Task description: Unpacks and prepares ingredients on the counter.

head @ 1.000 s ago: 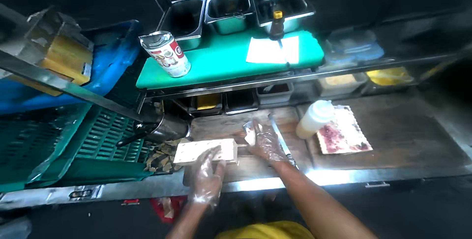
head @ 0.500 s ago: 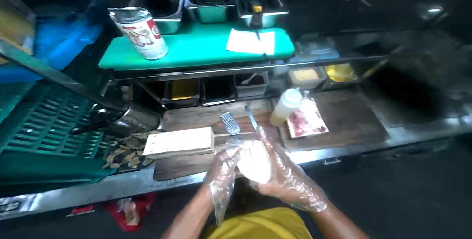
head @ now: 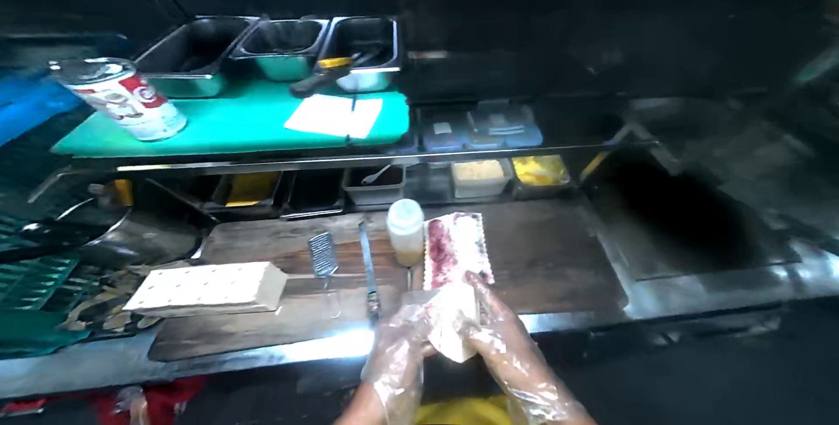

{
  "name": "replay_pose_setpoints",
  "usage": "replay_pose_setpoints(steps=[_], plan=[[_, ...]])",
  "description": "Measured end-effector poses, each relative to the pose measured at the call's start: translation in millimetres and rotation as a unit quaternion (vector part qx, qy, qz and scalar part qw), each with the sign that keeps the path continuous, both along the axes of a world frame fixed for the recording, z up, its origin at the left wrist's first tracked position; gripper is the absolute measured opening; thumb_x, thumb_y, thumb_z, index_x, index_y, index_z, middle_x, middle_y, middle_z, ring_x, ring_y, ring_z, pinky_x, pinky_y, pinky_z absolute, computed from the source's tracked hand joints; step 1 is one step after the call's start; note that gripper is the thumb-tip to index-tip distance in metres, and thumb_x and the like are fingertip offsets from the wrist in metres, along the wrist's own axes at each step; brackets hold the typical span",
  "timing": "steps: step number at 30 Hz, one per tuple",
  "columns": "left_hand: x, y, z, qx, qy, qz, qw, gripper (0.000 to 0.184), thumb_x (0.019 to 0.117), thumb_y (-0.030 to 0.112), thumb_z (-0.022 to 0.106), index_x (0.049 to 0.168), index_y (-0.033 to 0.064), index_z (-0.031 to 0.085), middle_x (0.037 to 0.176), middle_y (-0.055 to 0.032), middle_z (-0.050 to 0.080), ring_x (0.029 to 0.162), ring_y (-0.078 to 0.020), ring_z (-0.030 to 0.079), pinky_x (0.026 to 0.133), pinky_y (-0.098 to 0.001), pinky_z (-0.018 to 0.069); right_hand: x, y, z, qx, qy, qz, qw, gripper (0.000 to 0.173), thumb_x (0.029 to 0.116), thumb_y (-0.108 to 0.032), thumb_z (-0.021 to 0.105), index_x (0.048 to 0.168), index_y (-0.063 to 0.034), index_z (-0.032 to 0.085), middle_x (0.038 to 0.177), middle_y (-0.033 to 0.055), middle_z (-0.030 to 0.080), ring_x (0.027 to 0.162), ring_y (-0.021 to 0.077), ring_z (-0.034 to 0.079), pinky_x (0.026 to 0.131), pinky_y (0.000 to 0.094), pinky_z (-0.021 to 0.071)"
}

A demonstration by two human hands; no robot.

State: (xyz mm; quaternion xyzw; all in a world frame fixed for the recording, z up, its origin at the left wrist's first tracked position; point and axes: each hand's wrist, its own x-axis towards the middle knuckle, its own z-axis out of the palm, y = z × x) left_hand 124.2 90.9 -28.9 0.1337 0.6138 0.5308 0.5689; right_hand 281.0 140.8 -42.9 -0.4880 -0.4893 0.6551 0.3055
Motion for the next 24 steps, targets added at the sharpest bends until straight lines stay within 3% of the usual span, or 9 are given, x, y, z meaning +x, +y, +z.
replay_pose_setpoints(steps=[3,6,11,13,15,17,19,22,24], plan=[[55.3,22.8,-1.5,-0.007,-0.049,0.017,0.999,0.014,0.0968,-0.002,0.062,0.109,-0.0064,0.066,0.091,-0.0155,0.073,0.076,-0.0226,0.073,0.066,-0.0359,0.0641,57.6,34.8,-8.9,-0.046,0.039,0.018,0.998,0.066,0.0867,-0.017,0.077,0.146,-0.0061,0.051,0.126,0.0131,0.069,0.107,0.0233,0.072,0.091,0.0413,0.0629],[89.7,43.5,-2.8,0.001,-0.075,0.031,0.997,0.016,0.0964,-0.004,0.057,0.11,-0.0061,0.064,0.09,-0.015,0.073,0.075,-0.0221,0.072,0.065,-0.036,0.0633,90.4,58.8,-8.7,-0.102,0.096,0.009,0.99,0.054,0.088,-0.009,0.069,0.14,-0.0039,0.055,0.118,0.0183,0.07,0.099,0.0274,0.072,0.085,0.0437,0.0626],[116.5,59.9,-0.8,0.013,-0.16,0.079,0.984,0.015,0.0985,-0.004,0.051,0.109,-0.006,0.062,0.089,-0.0184,0.072,0.076,-0.0259,0.074,0.069,-0.0408,0.0647,119.2,80.2,-29.6,-0.134,0.234,0.014,0.963,0.058,0.0854,-0.019,0.07,0.14,-0.0033,0.054,0.115,0.0174,0.069,0.097,0.0244,0.07,0.085,0.0417,0.061],[120.3,63.2,-2.9,0.025,-0.207,0.088,0.974,0.018,0.1017,0.0,0.046,0.114,-0.0046,0.059,0.094,-0.0208,0.072,0.081,-0.0305,0.075,0.075,-0.0463,0.0647,126.6,83.3,-40.0,-0.208,0.334,-0.004,0.919,0.063,0.0793,-0.03,0.076,0.133,-0.0056,0.055,0.108,0.017,0.07,0.092,0.0259,0.072,0.081,0.0436,0.0619],[120.0,62.5,-10.9,0.053,-0.251,0.083,0.963,0.021,0.1015,0.004,0.044,0.116,-0.0024,0.058,0.1,-0.0226,0.072,0.087,-0.0346,0.074,0.079,-0.0507,0.0636,132.6,84.1,-46.6,-0.298,0.436,-0.027,0.849,0.063,0.0694,-0.035,0.084,0.123,-0.0071,0.063,0.103,0.0177,0.072,0.091,0.0288,0.073,0.079,0.0458,0.0627],[118.2,59.3,-19.7,0.09,-0.29,0.079,0.95,0.023,0.1013,0.008,0.047,0.12,-0.0009,0.058,0.107,-0.0252,0.071,0.094,-0.0376,0.074,0.083,-0.0521,0.0625,138.5,87.2,-56.3,-0.359,0.528,-0.008,0.769,0.062,0.0669,-0.035,0.085,0.12,-0.0061,0.069,0.109,0.0204,0.071,0.099,0.0334,0.071,0.085,0.0501,0.0606],[118.0,57.1,-23.0,0.104,-0.306,0.11,0.94,0.025,0.1006,0.009,0.049,0.123,0.0003,0.057,0.11,-0.0271,0.07,0.095,-0.0403,0.073,0.081,-0.0526,0.0631,145.0,93.0,-62.0,-0.398,0.568,0.007,0.721,0.064,0.0669,-0.037,0.084,0.121,-0.0073,0.07,0.116,0.0221,0.069,0.105,0.0372,0.069,0.088,0.0539,0.0588],[116.6,52.8,-30.3,0.09,-0.289,0.148,0.942,0.024,0.1039,0.009,0.043,0.124,0.0008,0.055,0.109,-0.0273,0.071,0.094,-0.0413,0.074,0.077,-0.0528,0.0639,157.1,105.1,-62.0,-0.405,0.548,-0.009,0.732,0.064,0.0693,-0.042,0.08,0.124,-0.0092,0.069,0.119,0.0242,0.068,0.105,0.0402,0.068,0.081,0.0557,0.0596],[116.8,53.1,-36.4,0.081,-0.269,0.166,0.945,0.026,0.1052,0.009,0.04,0.127,0.0007,0.053,0.111,-0.0272,0.07,0.096,-0.0416,0.074,0.077,-0.0533,0.0639,169.2,118.8,-60.9,-0.377,0.515,-0.008,0.77,0.066,0.0763,-0.049,0.072,0.13,-0.0103,0.065,0.125,0.0263,0.066,0.111,0.044,0.066,0.085,0.0586,0.0581]])
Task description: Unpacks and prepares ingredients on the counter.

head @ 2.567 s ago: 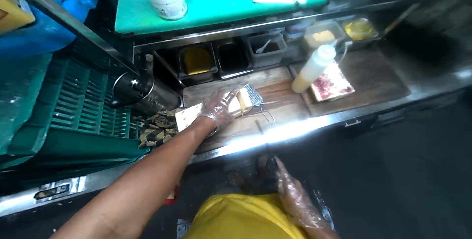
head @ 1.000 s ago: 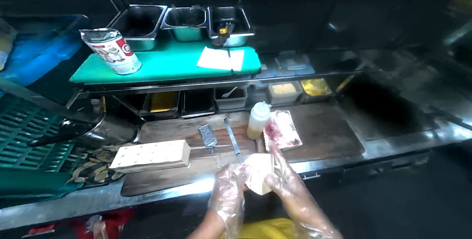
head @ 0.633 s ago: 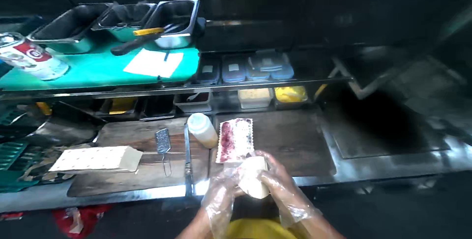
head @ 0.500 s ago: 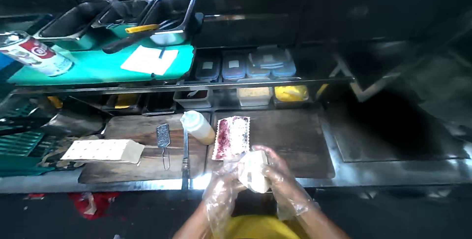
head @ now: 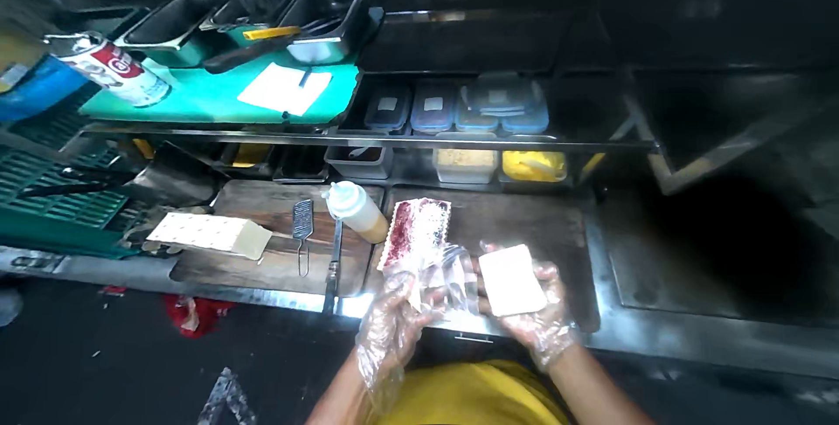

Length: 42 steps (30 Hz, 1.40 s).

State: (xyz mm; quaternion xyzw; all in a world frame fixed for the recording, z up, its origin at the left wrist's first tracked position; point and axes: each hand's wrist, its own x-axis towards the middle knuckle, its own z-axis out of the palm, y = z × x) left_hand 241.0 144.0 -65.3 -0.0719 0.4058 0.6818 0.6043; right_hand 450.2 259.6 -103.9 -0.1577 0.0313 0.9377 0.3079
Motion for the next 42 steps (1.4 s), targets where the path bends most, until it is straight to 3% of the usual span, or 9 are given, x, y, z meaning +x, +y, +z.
replay_pose_setpoints(steps=[4,7,10,12,14,18,20,38,42], plan=[[5.9,8.7,-14.3,-0.021,0.025,0.007,0.999,0.026,0.108,0.009,0.039,0.129,-0.0013,0.051,0.111,-0.0277,0.07,0.097,-0.0413,0.073,0.079,-0.0538,0.0636,35.9,53.6,-5.6,0.224,-0.286,0.043,0.931,0.051,0.0945,-0.036,0.049,0.14,-0.0141,0.054,0.119,0.0184,0.069,0.097,0.0349,0.072,0.076,0.0497,0.0623],[20.9,18.7,-24.0,-0.027,0.019,0.0,0.999,0.026,0.1076,0.007,0.039,0.129,-0.0008,0.05,0.11,-0.0261,0.07,0.096,-0.0405,0.073,0.079,-0.0545,0.063,52.8,94.3,-19.4,0.438,-0.588,0.157,0.661,0.051,0.0931,-0.011,0.066,0.141,-0.0095,0.051,0.117,0.0188,0.067,0.092,0.0305,0.069,0.078,0.0493,0.0591],[38.6,33.9,-37.7,-0.016,-0.013,-0.008,1.0,0.026,0.1074,0.006,0.04,0.13,-0.0015,0.05,0.11,-0.0271,0.069,0.094,-0.0415,0.073,0.081,-0.0559,0.0625,58.2,111.8,-35.4,0.542,-0.698,0.327,0.334,0.075,0.0878,-0.042,0.076,0.15,-0.0116,0.048,0.14,0.0207,0.059,0.127,0.0396,0.058,0.105,0.0632,0.0469],[47.3,42.8,-46.1,-0.006,-0.047,-0.012,0.999,0.025,0.1067,0.005,0.038,0.128,-0.001,0.051,0.109,-0.0272,0.07,0.094,-0.0413,0.073,0.081,-0.055,0.0624,63.2,98.6,-33.6,0.601,-0.695,0.274,0.286,0.068,0.0964,-0.042,0.064,0.155,-0.0162,0.044,0.154,0.0176,0.048,0.144,0.0393,0.043,0.117,0.0628,0.0346],[53.8,48.1,-53.5,0.01,-0.088,-0.01,0.996,0.025,0.1059,0.007,0.037,0.125,-0.0004,0.053,0.107,-0.0266,0.07,0.094,-0.0397,0.073,0.081,-0.0536,0.0624,62.2,78.3,-33.4,0.616,-0.663,0.112,0.411,0.047,0.1005,-0.017,0.057,0.147,-0.0174,0.057,0.15,0.0075,0.055,0.141,0.0244,0.049,0.117,0.0497,0.0407],[65.1,55.0,-55.9,0.008,-0.124,-0.017,0.992,0.026,0.107,0.01,0.035,0.122,-0.0002,0.054,0.106,-0.025,0.071,0.092,-0.0373,0.074,0.08,-0.0516,0.0633,38.4,40.9,-27.8,0.261,-0.368,0.058,0.891,0.045,0.0987,-0.009,0.045,0.142,-0.0085,0.057,0.122,0.0113,0.069,0.103,0.021,0.068,0.087,0.0396,0.0577],[67.9,61.6,-55.5,-0.024,-0.082,-0.026,0.996,0.024,0.108,0.01,0.036,0.123,0.0001,0.052,0.102,-0.0235,0.071,0.088,-0.036,0.074,0.077,-0.0505,0.0638,28.0,31.4,-30.2,0.124,-0.247,0.054,0.96,0.038,0.0974,-0.011,0.046,0.133,-0.0072,0.06,0.112,0.0152,0.07,0.099,0.0256,0.069,0.088,0.0457,0.0584],[64.5,67.1,-55.6,-0.175,0.076,-0.082,0.978,0.026,0.1054,0.011,0.053,0.128,-0.0014,0.055,0.093,-0.0208,0.07,0.076,-0.0319,0.072,0.064,-0.0477,0.0634,17.5,60.7,-33.1,0.229,-0.178,0.191,0.938,0.048,0.0928,-0.022,0.06,0.14,-0.011,0.059,0.121,0.0112,0.069,0.106,0.0195,0.068,0.093,0.0387,0.0571],[63.9,63.9,-58.2,-0.191,0.113,-0.085,0.971,0.026,0.1051,0.01,0.054,0.128,-0.0014,0.057,0.092,-0.0186,0.069,0.073,-0.029,0.07,0.063,-0.0445,0.0626,20.0,66.9,-36.3,0.207,-0.21,0.194,0.936,0.039,0.0894,-0.016,0.066,0.128,-0.0079,0.065,0.098,0.0111,0.07,0.077,0.0153,0.067,0.07,0.0324,0.0592]])
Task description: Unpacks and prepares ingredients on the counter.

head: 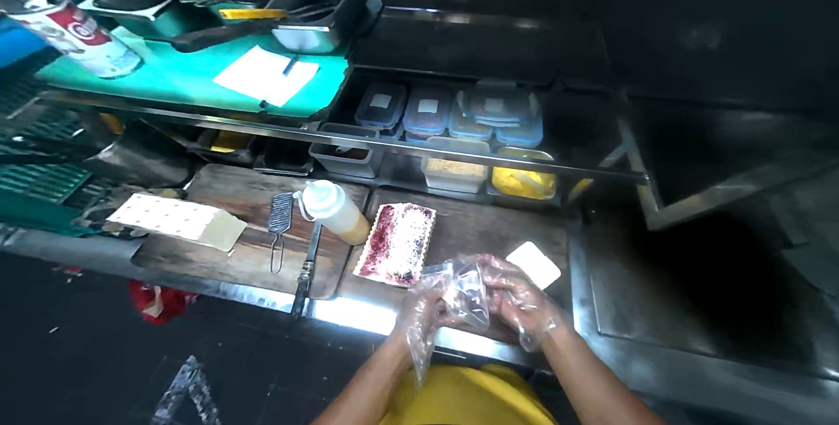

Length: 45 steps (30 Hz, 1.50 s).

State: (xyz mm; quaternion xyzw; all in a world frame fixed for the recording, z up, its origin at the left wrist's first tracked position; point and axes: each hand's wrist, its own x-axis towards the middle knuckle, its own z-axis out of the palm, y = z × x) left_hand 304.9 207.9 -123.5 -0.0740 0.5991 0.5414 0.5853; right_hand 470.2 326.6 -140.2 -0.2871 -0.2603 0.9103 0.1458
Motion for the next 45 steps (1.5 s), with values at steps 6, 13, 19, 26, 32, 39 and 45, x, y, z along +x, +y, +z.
replay_pose_setpoints(steps=[6,13,19,26,32,39,45], plan=[[-2.5,-1.2,-0.5,0.0,0.034,-0.027,0.999,0.031,0.1058,0.015,0.056,0.133,0.0011,0.056,0.097,-0.0158,0.069,0.074,-0.0247,0.07,0.064,-0.0406,0.0621,-8.2,8.2,-4.4,0.086,-0.079,-0.041,0.992,0.034,0.0913,-0.007,0.056,0.124,-0.0035,0.065,0.108,0.0126,0.071,0.091,0.0188,0.069,0.077,0.0353,0.06],[-5.5,-3.4,7.6,-0.075,-0.022,-0.101,0.992,0.042,0.1062,0.036,0.055,0.142,0.014,0.051,0.107,-0.0161,0.069,0.087,-0.032,0.071,0.067,-0.0487,0.0593,-7.9,37.2,6.7,0.431,-0.398,-0.102,0.803,0.035,0.1058,-0.016,0.055,0.139,-0.0084,0.061,0.131,0.0117,0.068,0.116,0.0214,0.066,0.102,0.0432,0.0532],[-73.8,-82.4,-9.0,-0.099,0.261,0.142,0.95,0.021,0.1059,0.018,0.056,0.112,0.0001,0.066,0.079,-0.0108,0.067,0.057,-0.019,0.063,0.047,-0.033,0.0545,-38.7,-21.1,19.7,0.434,-0.292,-0.114,0.845,0.036,0.1033,-0.011,0.054,0.138,-0.0025,0.059,0.117,0.0108,0.072,0.101,0.0184,0.072,0.091,0.0384,0.0621],[-130.7,-19.2,-28.5,-0.039,0.048,0.199,0.978,0.04,0.109,0.034,0.045,0.131,0.0039,0.059,0.109,-0.0177,0.069,0.091,-0.0283,0.069,0.076,-0.0459,0.0588,-131.8,-46.5,-19.0,0.311,-0.36,-0.084,0.876,0.05,0.1069,-0.031,0.051,0.152,-0.0112,0.049,0.152,0.0164,0.051,0.139,0.0251,0.052,0.115,0.0436,0.0449],[-128.1,-31.3,-12.5,-0.007,0.355,0.005,0.935,0.028,0.1026,0.018,0.062,0.123,0.0011,0.069,0.117,-0.0135,0.072,0.108,-0.019,0.07,0.097,-0.0405,0.0578,-157.6,-51.5,-22.8,0.227,-0.377,-0.137,0.887,0.043,0.1095,-0.031,0.045,0.144,-0.0085,0.057,0.138,0.014,0.063,0.126,0.0212,0.06,0.107,0.0421,0.05],[-146.9,-51.4,1.8,0.019,0.419,-0.067,0.905,0.028,0.0991,0.018,0.066,0.123,0.0041,0.07,0.11,-0.0061,0.076,0.102,-0.0109,0.072,0.094,-0.0319,0.059,-171.2,-64.2,-20.7,0.24,-0.367,-0.118,0.891,0.047,0.1075,-0.032,0.049,0.149,-0.0103,0.053,0.145,0.0137,0.058,0.133,0.0224,0.056,0.112,0.043,0.0468],[-154.2,-59.0,9.6,0.035,0.34,-0.081,0.936,0.037,0.0981,0.013,0.067,0.133,0.0018,0.063,0.121,-0.0099,0.072,0.108,-0.0118,0.07,0.096,-0.0287,0.0567,-165.2,-66.0,-22.5,0.188,-0.311,-0.122,0.924,0.054,0.1073,-0.032,0.048,0.158,-0.0168,0.04,0.151,0.0114,0.053,0.134,0.0224,0.055,0.109,0.0451,0.0494]])
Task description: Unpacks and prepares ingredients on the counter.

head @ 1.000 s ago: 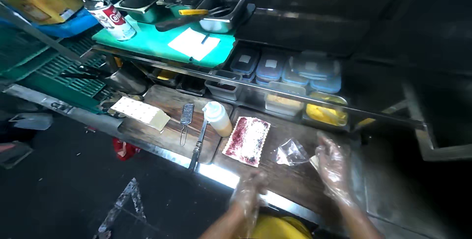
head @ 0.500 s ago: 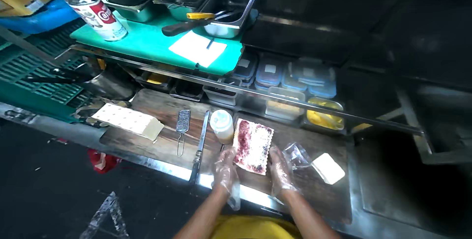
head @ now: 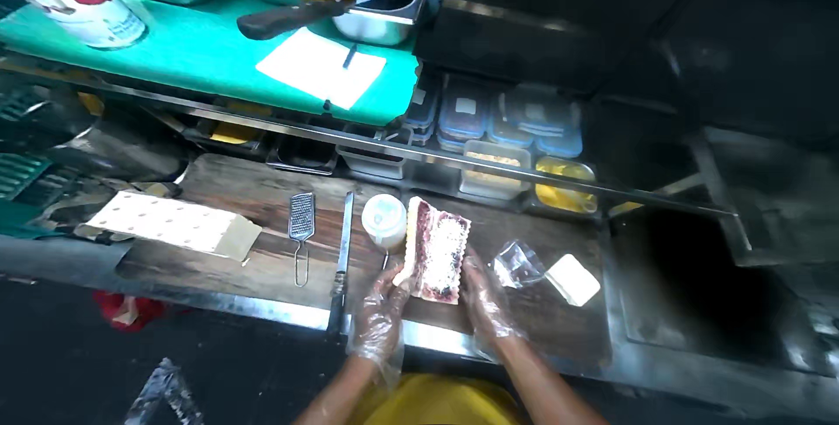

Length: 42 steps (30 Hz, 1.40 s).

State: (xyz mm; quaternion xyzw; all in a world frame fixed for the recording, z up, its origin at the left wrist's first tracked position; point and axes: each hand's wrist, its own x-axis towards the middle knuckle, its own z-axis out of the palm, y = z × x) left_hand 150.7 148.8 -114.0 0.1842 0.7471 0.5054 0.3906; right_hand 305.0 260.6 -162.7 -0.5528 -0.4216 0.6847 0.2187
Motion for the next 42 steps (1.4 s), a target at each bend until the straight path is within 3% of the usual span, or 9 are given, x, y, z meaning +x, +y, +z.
replay_pose_setpoints(steps=[4,8,13,17,23,27,30,38,42], plan=[[-1.4,-1.4,2.2,0.001,0.044,0.03,0.999,0.033,0.0988,0.013,0.065,0.13,0.0033,0.066,0.114,-0.0081,0.074,0.103,-0.0122,0.071,0.095,-0.0317,0.0588,-8.3,0.2,10.6,-0.048,0.055,-0.005,0.997,0.054,0.1085,-0.031,0.049,0.16,-0.0183,0.035,0.146,0.0134,0.057,0.127,0.0264,0.062,0.102,0.0466,0.0553],[-6.4,-26.1,7.3,0.01,0.073,0.05,0.996,0.053,0.0961,0.021,0.069,0.143,0.002,0.053,0.133,-0.0105,0.067,0.118,-0.0151,0.066,0.101,-0.0337,0.0559,37.5,21.4,19.9,0.159,-0.11,-0.006,0.981,0.043,0.1076,-0.021,0.051,0.15,-0.0127,0.051,0.128,0.0105,0.069,0.106,0.0206,0.071,0.093,0.0403,0.0603],[41.7,-53.6,29.9,0.114,0.16,0.026,0.98,0.031,0.0912,0.012,0.071,0.117,-0.0047,0.066,0.11,-0.0101,0.072,0.093,-0.0146,0.071,0.082,-0.0307,0.0621,121.0,92.1,33.5,0.318,-0.396,0.156,0.847,0.042,0.1066,-0.03,0.05,0.145,-0.0154,0.057,0.129,0.0151,0.068,0.117,0.032,0.066,0.101,0.0586,0.0518],[93.1,-1.5,6.9,0.046,0.125,-0.142,0.981,0.027,0.0942,0.018,0.071,0.118,0.004,0.073,0.111,-0.0066,0.074,0.101,-0.013,0.071,0.094,-0.0314,0.0596,100.0,129.1,12.6,0.228,-0.512,0.352,0.749,0.051,0.097,-0.048,0.06,0.137,-0.0155,0.063,0.123,0.0185,0.069,0.117,0.0405,0.064,0.099,0.0661,0.0489],[115.9,99.6,-40.9,-0.232,0.201,-0.287,0.907,0.076,0.0914,0.037,0.073,0.158,0.0249,0.038,0.147,-0.0182,0.053,0.13,-0.0364,0.057,0.105,-0.0573,0.0487,99.8,116.8,19.8,0.154,-0.393,0.325,0.846,0.027,0.0953,-0.031,0.067,0.111,-0.0089,0.072,0.108,0.0166,0.072,0.104,0.0336,0.069,0.092,0.0599,0.0538],[124.4,104.3,-41.9,-0.188,0.264,-0.258,0.91,0.043,0.0946,0.042,0.068,0.133,0.0235,0.065,0.132,-0.0132,0.062,0.122,-0.0332,0.06,0.101,-0.0563,0.051,112.2,110.5,17.1,0.18,-0.35,0.272,0.878,0.023,0.0953,-0.027,0.067,0.112,-0.012,0.071,0.104,0.0121,0.073,0.099,0.0286,0.07,0.09,0.0558,0.0567],[131.4,105.8,-37.8,-0.214,0.21,-0.259,0.918,0.05,0.097,0.056,0.062,0.116,0.0101,0.07,0.117,-0.017,0.069,0.111,-0.0357,0.065,0.097,-0.0589,0.0519,111.9,104.1,20.4,0.184,-0.322,0.25,0.894,0.023,0.0951,-0.024,0.067,0.109,-0.0074,0.071,0.101,0.0149,0.073,0.097,0.0312,0.07,0.087,0.057,0.0566],[127.7,105.0,-45.3,-0.231,0.225,-0.288,0.902,0.036,0.1059,0.03,0.054,0.123,0.0027,0.068,0.126,-0.0223,0.066,0.121,-0.0385,0.062,0.105,-0.0567,0.0475,110.4,93.3,28.7,0.191,-0.416,0.246,0.854,0.036,0.1007,-0.031,0.059,0.123,-0.0045,0.066,0.115,0.0211,0.07,0.11,0.0378,0.068,0.095,0.0578,0.0539],[127.0,94.6,-37.8,-0.17,0.233,-0.225,0.931,0.025,0.1029,0.024,0.06,0.11,0.0022,0.07,0.111,-0.0208,0.069,0.106,-0.0362,0.067,0.096,-0.0572,0.052,112.2,96.2,16.9,0.196,-0.444,0.255,0.836,0.037,0.1005,-0.029,0.059,0.126,-0.003,0.064,0.114,0.0234,0.07,0.109,0.0407,0.068,0.092,0.0583,0.0546]])
